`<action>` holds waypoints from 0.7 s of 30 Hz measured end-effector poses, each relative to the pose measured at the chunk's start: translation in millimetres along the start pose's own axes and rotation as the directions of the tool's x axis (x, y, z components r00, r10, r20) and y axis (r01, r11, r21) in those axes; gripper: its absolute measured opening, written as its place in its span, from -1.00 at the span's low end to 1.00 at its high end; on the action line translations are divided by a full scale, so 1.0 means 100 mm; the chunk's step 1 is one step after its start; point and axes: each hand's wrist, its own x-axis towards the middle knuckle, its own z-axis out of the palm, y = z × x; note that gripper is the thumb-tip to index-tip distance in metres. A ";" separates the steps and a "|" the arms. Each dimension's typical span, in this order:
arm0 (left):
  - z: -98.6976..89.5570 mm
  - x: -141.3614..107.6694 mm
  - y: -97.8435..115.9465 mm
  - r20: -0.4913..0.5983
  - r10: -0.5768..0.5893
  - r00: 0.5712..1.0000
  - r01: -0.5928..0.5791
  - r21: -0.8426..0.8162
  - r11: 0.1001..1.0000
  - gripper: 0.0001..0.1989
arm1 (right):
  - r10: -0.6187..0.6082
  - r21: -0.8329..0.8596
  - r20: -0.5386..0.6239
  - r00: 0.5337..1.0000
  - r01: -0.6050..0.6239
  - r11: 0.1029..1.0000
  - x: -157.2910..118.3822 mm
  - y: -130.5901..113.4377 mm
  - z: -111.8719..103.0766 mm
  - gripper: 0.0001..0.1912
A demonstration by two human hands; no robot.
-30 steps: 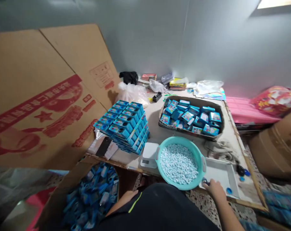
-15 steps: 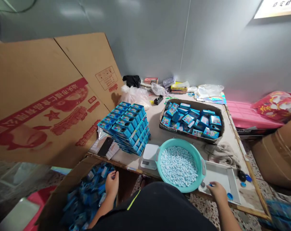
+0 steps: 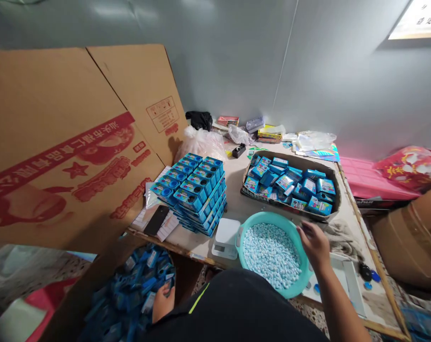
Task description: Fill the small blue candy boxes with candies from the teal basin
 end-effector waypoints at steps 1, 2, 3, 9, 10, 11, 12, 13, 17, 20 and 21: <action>-0.01 0.00 -0.04 -0.001 -0.011 1.000 0.011 0.008 1.000 -0.83 | -0.105 0.049 -0.006 0.994 0.105 0.993 0.23 -0.34 0.10 -0.55; -0.02 0.01 -0.08 0.000 -0.020 1.000 0.020 0.017 1.000 -0.84 | -0.203 0.088 0.007 0.979 0.202 0.975 0.46 -0.70 0.22 -0.58; -0.03 0.02 -0.10 0.001 -0.026 1.000 0.026 0.024 0.999 -0.84 | -0.292 0.142 0.049 0.955 0.283 0.949 0.68 -1.06 0.35 -0.62; -0.05 0.14 0.00 -0.037 0.029 0.999 -0.029 -0.004 1.000 -0.67 | -0.658 0.368 0.294 0.693 0.554 0.747 1.52 -2.73 1.22 -0.76; -0.05 0.18 0.05 -0.051 0.042 0.998 -0.043 -0.012 0.999 -0.65 | -0.685 0.362 0.339 0.645 0.583 0.728 1.57 -2.88 1.33 -0.77; -0.05 0.22 0.11 -0.064 0.052 0.997 -0.053 -0.017 0.998 -0.63 | -0.704 0.352 0.378 0.601 0.610 0.710 1.61 -2.99 1.42 -0.78; -0.06 0.26 0.17 -0.077 0.057 0.995 -0.059 -0.018 0.998 -0.63 | -0.714 0.335 0.410 0.567 0.634 0.696 1.64 -3.07 1.49 -0.78; -0.07 0.30 0.22 -0.089 0.059 0.994 -0.061 -0.021 0.998 -0.63 | -0.719 0.316 0.434 0.543 0.656 0.686 1.66 -3.12 1.54 -0.77; -0.13 0.36 0.36 -0.110 0.048 0.993 -0.054 -0.050 0.997 -0.69 | -0.718 0.270 0.473 0.510 0.692 0.669 1.71 -3.15 1.57 -0.77; -0.19 0.30 0.39 -0.071 0.057 0.996 -0.060 -0.050 0.997 -0.73 | -0.712 0.287 0.428 0.557 0.663 0.692 1.73 -3.13 1.50 -0.75; -0.22 0.26 0.38 -0.052 0.060 0.997 -0.062 -0.046 0.997 -0.73 | -0.706 0.295 0.403 0.582 0.648 0.703 1.73 -3.12 1.47 -0.74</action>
